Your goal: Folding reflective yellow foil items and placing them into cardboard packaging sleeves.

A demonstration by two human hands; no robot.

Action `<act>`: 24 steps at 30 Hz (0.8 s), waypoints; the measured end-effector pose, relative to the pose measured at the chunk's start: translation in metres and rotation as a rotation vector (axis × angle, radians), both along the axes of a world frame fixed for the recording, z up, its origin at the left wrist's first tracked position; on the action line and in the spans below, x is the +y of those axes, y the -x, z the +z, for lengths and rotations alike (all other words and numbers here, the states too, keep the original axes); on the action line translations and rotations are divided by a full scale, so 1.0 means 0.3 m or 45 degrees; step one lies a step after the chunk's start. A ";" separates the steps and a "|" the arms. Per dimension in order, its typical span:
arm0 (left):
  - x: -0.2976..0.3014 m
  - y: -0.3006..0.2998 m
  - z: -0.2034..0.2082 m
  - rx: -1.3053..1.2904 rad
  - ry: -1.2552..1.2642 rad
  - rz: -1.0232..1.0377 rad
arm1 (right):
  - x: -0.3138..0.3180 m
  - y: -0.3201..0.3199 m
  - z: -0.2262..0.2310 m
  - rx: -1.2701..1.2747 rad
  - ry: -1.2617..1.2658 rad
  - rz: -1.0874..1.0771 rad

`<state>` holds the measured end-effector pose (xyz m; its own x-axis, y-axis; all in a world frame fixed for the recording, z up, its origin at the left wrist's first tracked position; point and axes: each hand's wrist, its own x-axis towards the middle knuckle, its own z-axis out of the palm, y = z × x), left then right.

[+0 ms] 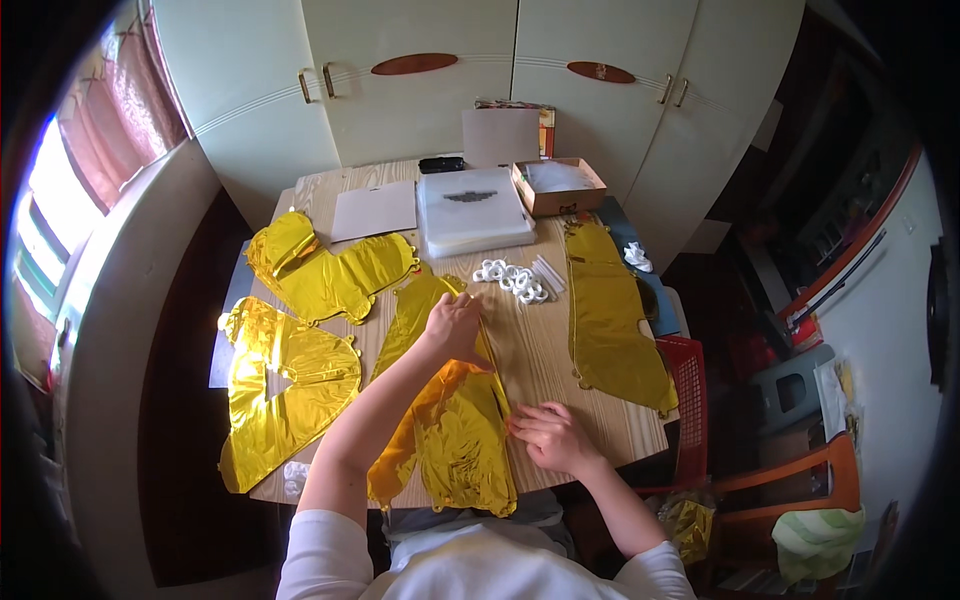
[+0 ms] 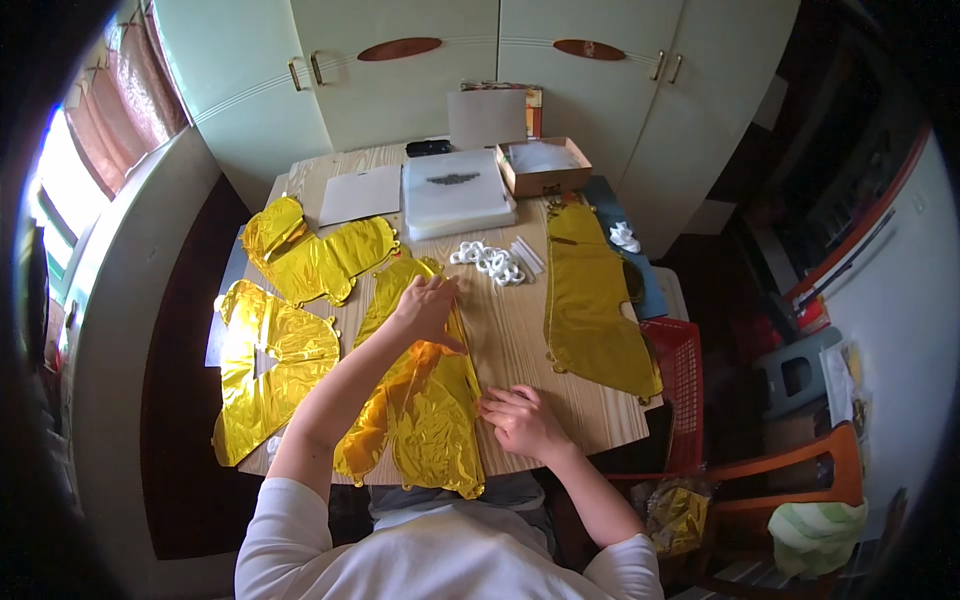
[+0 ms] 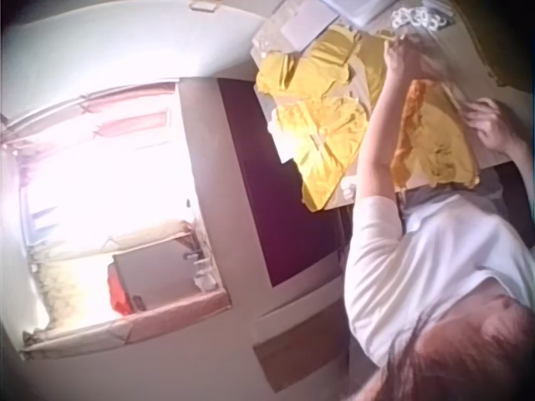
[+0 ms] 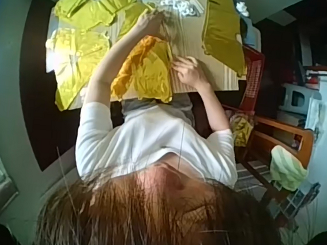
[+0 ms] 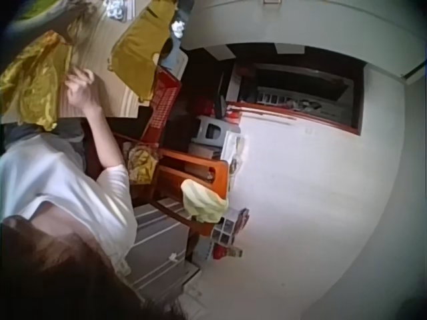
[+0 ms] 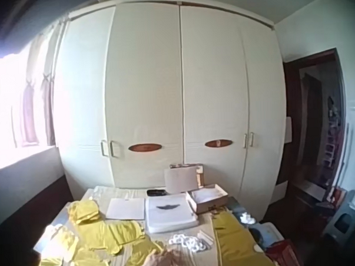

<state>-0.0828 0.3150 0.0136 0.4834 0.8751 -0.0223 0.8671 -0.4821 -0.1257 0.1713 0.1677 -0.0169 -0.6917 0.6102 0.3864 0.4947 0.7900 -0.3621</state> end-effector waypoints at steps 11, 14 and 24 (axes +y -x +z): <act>-0.018 -0.016 -0.002 0.069 0.107 0.041 | 0.274 0.087 0.023 -0.130 -0.233 0.090; -0.014 -0.011 -0.007 0.059 0.107 0.045 | 0.292 0.076 0.022 -0.222 -0.267 0.179; -0.034 -0.021 0.026 0.069 0.147 0.059 | 0.217 -0.018 0.061 -0.397 -0.392 0.446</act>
<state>-0.0765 0.3047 0.0214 0.4378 0.8866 -0.1491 0.8822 -0.4556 -0.1191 0.1767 0.2329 0.0014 -0.9428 0.2145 0.2551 0.2301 0.9726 0.0327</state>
